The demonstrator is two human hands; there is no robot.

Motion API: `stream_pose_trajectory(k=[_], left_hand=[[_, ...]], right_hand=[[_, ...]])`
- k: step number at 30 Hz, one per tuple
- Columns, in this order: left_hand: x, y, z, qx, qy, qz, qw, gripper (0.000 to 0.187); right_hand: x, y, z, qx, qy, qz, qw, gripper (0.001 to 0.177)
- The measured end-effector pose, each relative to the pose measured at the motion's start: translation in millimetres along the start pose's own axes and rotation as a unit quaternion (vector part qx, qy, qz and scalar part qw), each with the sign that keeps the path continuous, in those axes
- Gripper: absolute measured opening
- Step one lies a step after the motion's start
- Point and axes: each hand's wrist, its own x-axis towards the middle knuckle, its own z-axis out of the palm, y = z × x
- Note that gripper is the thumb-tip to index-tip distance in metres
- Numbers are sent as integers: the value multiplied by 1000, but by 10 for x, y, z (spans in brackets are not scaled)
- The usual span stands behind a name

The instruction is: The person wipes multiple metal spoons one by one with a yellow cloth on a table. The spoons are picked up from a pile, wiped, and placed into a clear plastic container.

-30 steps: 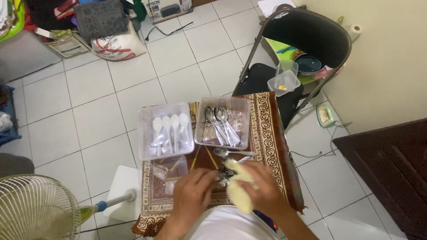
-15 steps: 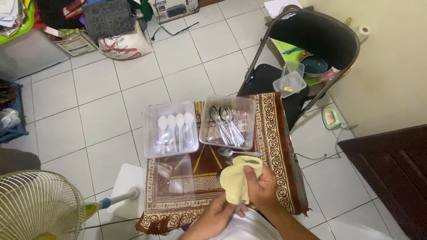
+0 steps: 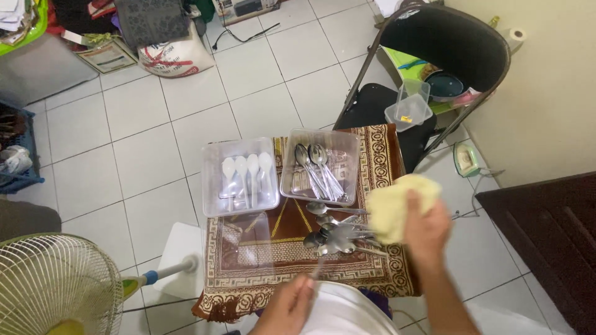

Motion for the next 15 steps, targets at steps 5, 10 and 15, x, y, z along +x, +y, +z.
stream_pose_trajectory(k=[5, 10, 15], left_hand=[[234, -421, 42, -96, 126, 87, 983, 29], [292, -255, 144, -76, 141, 131, 978, 27], [100, 152, 79, 7, 90, 185, 979, 17]], right_hand=[[-62, 117, -1, 159, -77, -46, 983, 32], [-662, -35, 503, 208, -225, 37, 951, 46], [-729, -373, 420, 170, -287, -52, 941, 23]])
